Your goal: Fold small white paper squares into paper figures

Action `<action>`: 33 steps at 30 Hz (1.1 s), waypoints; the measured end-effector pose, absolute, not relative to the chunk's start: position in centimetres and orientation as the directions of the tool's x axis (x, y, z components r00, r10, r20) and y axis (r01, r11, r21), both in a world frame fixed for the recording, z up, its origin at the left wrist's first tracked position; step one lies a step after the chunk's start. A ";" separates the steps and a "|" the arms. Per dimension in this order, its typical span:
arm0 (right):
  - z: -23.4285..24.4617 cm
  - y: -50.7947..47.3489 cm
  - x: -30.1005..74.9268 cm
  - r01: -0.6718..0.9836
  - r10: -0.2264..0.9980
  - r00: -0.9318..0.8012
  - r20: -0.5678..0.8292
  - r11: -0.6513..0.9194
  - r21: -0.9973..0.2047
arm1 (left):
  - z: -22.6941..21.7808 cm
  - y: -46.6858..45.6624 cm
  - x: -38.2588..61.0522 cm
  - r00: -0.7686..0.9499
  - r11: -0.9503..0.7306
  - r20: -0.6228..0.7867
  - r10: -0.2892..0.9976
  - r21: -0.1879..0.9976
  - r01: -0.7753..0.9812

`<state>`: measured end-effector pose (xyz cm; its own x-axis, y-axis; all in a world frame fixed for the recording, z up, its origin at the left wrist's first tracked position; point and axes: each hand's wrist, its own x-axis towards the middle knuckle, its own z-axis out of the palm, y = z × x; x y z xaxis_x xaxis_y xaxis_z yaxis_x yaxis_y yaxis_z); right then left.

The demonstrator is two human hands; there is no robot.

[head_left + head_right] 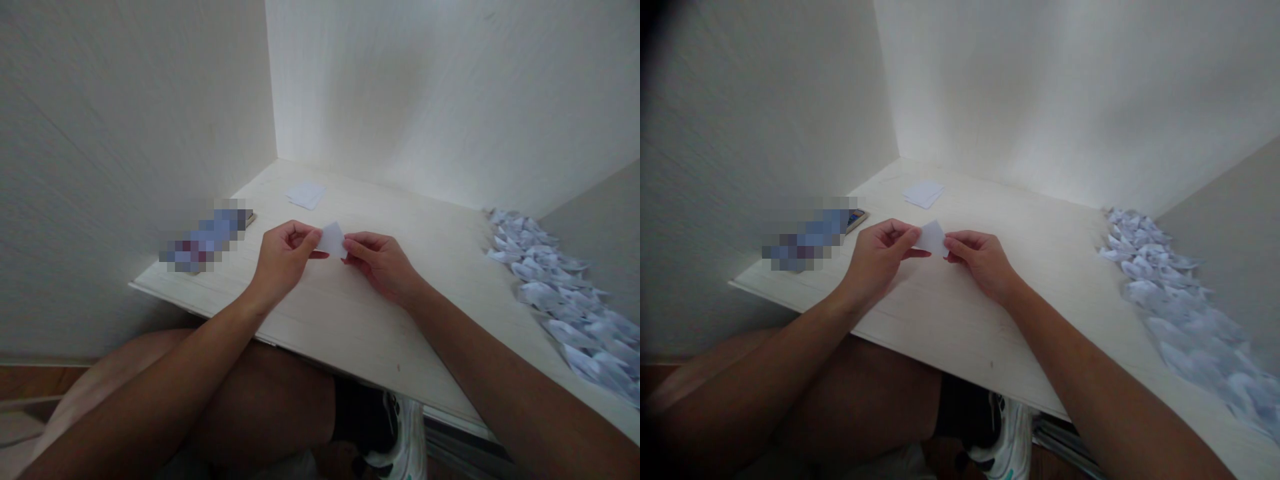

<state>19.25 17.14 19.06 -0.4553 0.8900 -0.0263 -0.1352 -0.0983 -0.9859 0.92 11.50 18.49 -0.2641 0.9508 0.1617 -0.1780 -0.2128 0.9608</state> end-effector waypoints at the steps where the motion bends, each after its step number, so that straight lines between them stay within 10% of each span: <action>1: 19.0 17.2 19.2 -0.109 0.908 -0.420 0.008 -0.042 -0.993 | 18.5 11.5 0.9 -0.259 -0.200 0.153 0.954 0.965 -0.167; 17: 19.6 17.5 20.0 -0.010 0.888 -0.427 0.172 0.185 -0.983 | 18.9 11.6 0.1 -0.149 -0.051 0.003 0.989 0.946 -0.319; 33: 20.1 17.7 20.0 -0.102 0.874 -0.441 0.204 0.177 -0.979 | 18.9 11.2 0.0 -0.234 -0.329 0.333 0.913 0.942 0.058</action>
<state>19.99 17.68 20.11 -0.4407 0.8742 0.2040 -0.1020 0.1770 -0.9789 0.04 11.25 18.87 -0.2344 0.9132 0.3334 0.0584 -0.3291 0.9425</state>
